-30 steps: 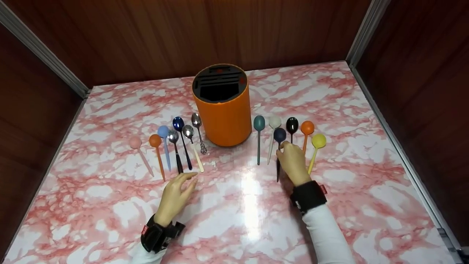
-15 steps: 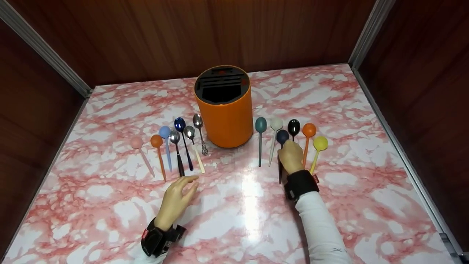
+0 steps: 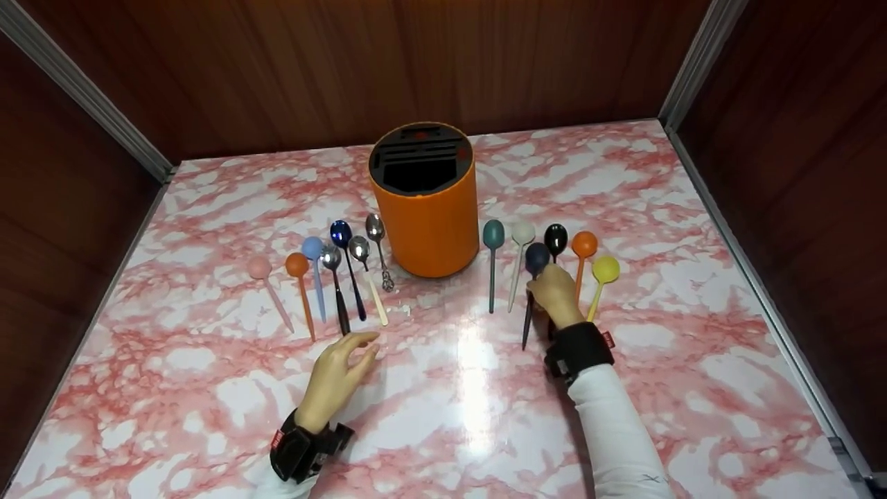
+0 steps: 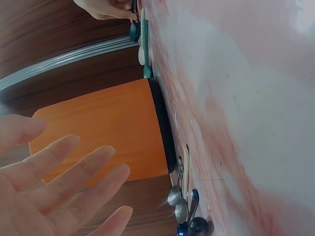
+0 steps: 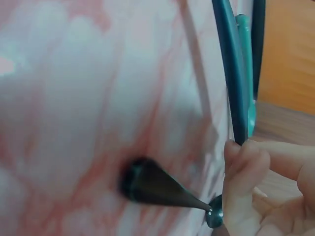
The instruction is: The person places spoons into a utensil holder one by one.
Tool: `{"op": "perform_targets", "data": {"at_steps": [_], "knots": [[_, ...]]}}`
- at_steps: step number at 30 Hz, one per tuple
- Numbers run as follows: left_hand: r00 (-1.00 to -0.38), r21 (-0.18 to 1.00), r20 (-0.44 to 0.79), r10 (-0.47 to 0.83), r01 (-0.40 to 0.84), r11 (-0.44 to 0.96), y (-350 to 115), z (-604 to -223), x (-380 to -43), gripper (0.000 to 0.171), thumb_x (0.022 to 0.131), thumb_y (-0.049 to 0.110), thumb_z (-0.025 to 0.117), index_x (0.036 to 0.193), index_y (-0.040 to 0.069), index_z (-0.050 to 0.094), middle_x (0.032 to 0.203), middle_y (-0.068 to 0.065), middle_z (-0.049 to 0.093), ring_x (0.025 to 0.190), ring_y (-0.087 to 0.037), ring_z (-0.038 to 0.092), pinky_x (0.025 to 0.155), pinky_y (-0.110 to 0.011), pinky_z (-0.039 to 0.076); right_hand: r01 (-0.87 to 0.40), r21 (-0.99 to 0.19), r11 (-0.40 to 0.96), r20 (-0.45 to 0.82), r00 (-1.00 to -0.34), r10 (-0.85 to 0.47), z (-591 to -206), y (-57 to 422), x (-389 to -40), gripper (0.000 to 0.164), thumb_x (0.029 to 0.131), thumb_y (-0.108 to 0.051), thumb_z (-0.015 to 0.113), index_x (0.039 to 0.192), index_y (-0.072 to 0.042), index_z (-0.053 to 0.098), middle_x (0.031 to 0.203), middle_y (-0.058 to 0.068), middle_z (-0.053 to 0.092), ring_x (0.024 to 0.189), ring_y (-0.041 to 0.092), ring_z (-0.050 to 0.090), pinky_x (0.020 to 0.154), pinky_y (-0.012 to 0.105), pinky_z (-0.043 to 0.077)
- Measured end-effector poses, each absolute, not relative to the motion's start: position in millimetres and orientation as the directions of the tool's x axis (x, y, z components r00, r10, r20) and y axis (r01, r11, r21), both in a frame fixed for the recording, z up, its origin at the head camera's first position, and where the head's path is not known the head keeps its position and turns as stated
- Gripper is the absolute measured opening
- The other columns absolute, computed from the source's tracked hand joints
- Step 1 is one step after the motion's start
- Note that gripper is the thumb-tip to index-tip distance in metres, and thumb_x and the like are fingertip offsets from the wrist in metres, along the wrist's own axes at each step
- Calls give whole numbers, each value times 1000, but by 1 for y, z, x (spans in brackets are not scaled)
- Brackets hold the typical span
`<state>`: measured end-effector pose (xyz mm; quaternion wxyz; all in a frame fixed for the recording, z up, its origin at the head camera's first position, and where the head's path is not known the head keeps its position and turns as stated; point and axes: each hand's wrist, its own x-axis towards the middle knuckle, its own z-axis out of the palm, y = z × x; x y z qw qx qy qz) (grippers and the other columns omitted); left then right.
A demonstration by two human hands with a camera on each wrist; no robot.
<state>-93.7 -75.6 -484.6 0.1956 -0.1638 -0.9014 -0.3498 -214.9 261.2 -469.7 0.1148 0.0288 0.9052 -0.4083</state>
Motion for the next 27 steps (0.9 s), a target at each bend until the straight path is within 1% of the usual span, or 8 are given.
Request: {"op": "perform_targets", "data": {"at_steps": [3, 8, 11, 14, 20, 23, 27], "knots": [[-868, 565, 471, 158, 434, 702, -76, -485, -94, 15, 88, 10, 69, 101, 2, 71, 95, -10, 71, 89, -27, 68, 78, -41, 54, 139, -743, 655, -204, -979, -24, -464, 259, -213, 20, 92, -5, 58, 76, 6, 58, 49, -1, 56, 42, 6, 55, 43, 19, 50], [-873, 565, 458, 166, 430, 704, -76, -484, -94, 15, 89, 10, 68, 101, 2, 71, 95, -9, 71, 90, -26, 67, 79, -41, 54, 93, -753, 651, -95, -995, 32, -457, 256, -209, 17, 93, -7, 59, 82, 5, 55, 56, 5, 58, 44, 10, 57, 42, 19, 47], [-875, 570, 455, 164, 428, 702, -77, -484, -94, 15, 89, 10, 68, 101, 2, 71, 95, -9, 71, 89, -26, 67, 78, -41, 54, 72, -747, 661, -29, -997, 75, -450, 254, -207, 18, 93, -8, 59, 91, 10, 57, 62, 5, 58, 47, 9, 55, 44, 18, 45], [-877, 574, 453, 160, 424, 700, -77, -484, -94, 15, 89, 10, 68, 101, 2, 71, 96, -9, 71, 89, -26, 68, 78, -41, 54, 55, -740, 671, 17, -995, 101, -443, 253, -205, 22, 93, -9, 57, 99, 13, 59, 63, 5, 59, 49, 6, 53, 46, 17, 42], [-884, 579, 439, 159, 414, 703, -78, -484, -94, 16, 89, 11, 67, 102, 2, 71, 97, -10, 71, 91, -26, 67, 79, -41, 54, 28, -783, 621, 36, -995, 89, -432, 249, -202, 24, 96, -10, 53, 102, 12, 56, 60, 7, 60, 43, 2, 54, 42, 16, 46], [-886, 582, 438, 155, 411, 702, -79, -484, -93, 16, 89, 10, 68, 102, 1, 71, 96, -10, 71, 90, -26, 67, 80, -42, 54, 0, -792, 610, 70, -993, 91, -429, 246, -199, 25, 96, -11, 55, 102, 13, 55, 60, 3, 58, 42, -1, 53, 42, 15, 45], [-885, 580, 439, 158, 413, 702, -79, -485, -91, 15, 89, 10, 68, 101, 1, 71, 95, -9, 71, 90, -26, 67, 79, -42, 54, -31, -803, 596, 128, -984, 121, -423, 243, -194, 23, 96, -10, 58, 100, 13, 55, 62, 3, 59, 42, -2, 53, 43, 13, 45]]}}
